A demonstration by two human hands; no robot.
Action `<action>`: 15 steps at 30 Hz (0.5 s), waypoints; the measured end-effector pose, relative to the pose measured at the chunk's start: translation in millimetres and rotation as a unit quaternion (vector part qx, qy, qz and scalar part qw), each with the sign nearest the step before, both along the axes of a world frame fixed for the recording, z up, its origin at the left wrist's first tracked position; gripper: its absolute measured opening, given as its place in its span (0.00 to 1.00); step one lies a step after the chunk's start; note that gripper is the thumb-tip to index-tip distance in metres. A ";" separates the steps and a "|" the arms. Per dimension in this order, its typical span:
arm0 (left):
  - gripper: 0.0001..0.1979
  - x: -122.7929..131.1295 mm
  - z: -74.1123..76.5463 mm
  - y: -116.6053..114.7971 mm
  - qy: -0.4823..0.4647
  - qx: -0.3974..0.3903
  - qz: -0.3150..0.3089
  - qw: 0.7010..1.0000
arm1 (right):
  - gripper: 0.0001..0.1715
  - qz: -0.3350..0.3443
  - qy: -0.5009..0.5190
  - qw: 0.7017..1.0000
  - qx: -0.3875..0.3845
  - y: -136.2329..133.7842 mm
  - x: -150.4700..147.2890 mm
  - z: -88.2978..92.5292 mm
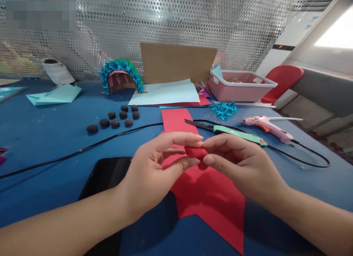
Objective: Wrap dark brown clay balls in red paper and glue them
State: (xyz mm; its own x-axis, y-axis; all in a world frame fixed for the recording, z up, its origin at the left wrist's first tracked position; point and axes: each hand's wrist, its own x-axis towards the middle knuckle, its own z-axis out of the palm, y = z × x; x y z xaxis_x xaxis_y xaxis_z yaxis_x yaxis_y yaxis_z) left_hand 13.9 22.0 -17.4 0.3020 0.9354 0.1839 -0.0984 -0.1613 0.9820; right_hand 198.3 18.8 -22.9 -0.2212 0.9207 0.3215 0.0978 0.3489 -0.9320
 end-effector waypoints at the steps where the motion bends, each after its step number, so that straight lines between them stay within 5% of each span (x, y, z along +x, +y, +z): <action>1: 0.10 0.1 0.1 -0.2 0.004 -0.001 0.002 1.000 | 0.06 -0.017 -0.006 1.000 0.025 -1.0 0.0 0.1; 8: 0.21 -0.2 1.3 3.5 0.010 -0.108 -0.041 0.993 | 0.12 -0.073 -0.124 0.960 0.241 -3.3 7.0 -1.9; 15: 0.09 -2.3 3.0 6.4 -0.070 -0.194 -0.078 0.975 | 0.15 -0.052 -0.194 0.928 0.312 0.6 12.4 -1.7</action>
